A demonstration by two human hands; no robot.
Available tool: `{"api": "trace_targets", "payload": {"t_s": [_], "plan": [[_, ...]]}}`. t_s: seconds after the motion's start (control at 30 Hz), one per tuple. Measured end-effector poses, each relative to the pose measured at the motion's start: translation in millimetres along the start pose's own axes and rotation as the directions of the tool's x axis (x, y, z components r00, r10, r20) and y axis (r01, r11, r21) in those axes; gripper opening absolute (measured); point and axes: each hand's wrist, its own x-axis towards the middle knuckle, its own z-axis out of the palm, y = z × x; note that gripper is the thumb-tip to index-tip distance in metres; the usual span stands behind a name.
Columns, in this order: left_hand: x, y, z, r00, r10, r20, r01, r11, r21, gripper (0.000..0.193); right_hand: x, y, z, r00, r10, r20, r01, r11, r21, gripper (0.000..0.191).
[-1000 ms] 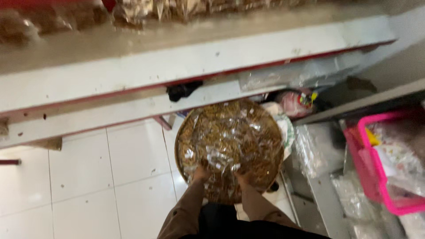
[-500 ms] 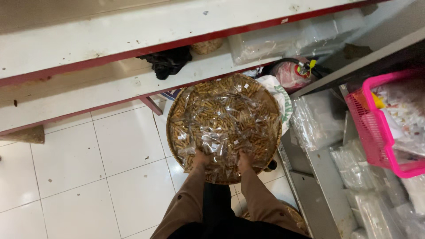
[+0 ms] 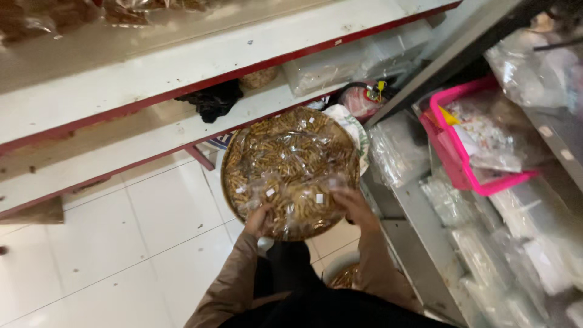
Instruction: The person picks up plastic bags of fried snack rolls from round woven trays on the floor and places them onto the shelves of a display rack, arranging the bags in rows on the shelf levels. They work through several trays, filling the shelf space bag by bag.
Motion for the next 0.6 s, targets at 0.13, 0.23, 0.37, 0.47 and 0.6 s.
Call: {"api": "trace_targets", "payload": {"t_s": [0.13,0.23,0.37,0.47,0.6], "plan": [[-58.5,16.5,7.9,0.988,-0.074,0.138,0.060,0.993,0.103,0.066,13.0,-56.0,23.1,0.981,-0.039,0.190,0.076,0.979,-0.191,0.024],[-93.1,8.5,20.9,0.952,0.086,0.294,-0.191,0.918,0.348,0.078,2.7,-80.0,71.5,0.971,-0.162,0.178,0.206,0.941,-0.268,0.025],[-125.2,-11.8,38.7,0.930,0.351,0.110,-0.359,0.801,0.478,0.091,-46.9,-88.8,136.0,0.986,-0.120,0.116,0.039,0.842,0.538,0.039],[-144.4,-13.8,40.8,0.870,0.493,-0.014,-0.435,0.781,0.448,0.067,-80.2,-90.5,158.6,0.943,-0.178,0.282,0.063,0.925,0.374,0.053],[-163.2,-7.6,38.1,0.847,0.521,0.104,-0.491,0.693,0.527,0.052,-87.8,-92.0,156.2,0.916,0.022,0.401,-0.027,1.000,0.007,0.064]]}}
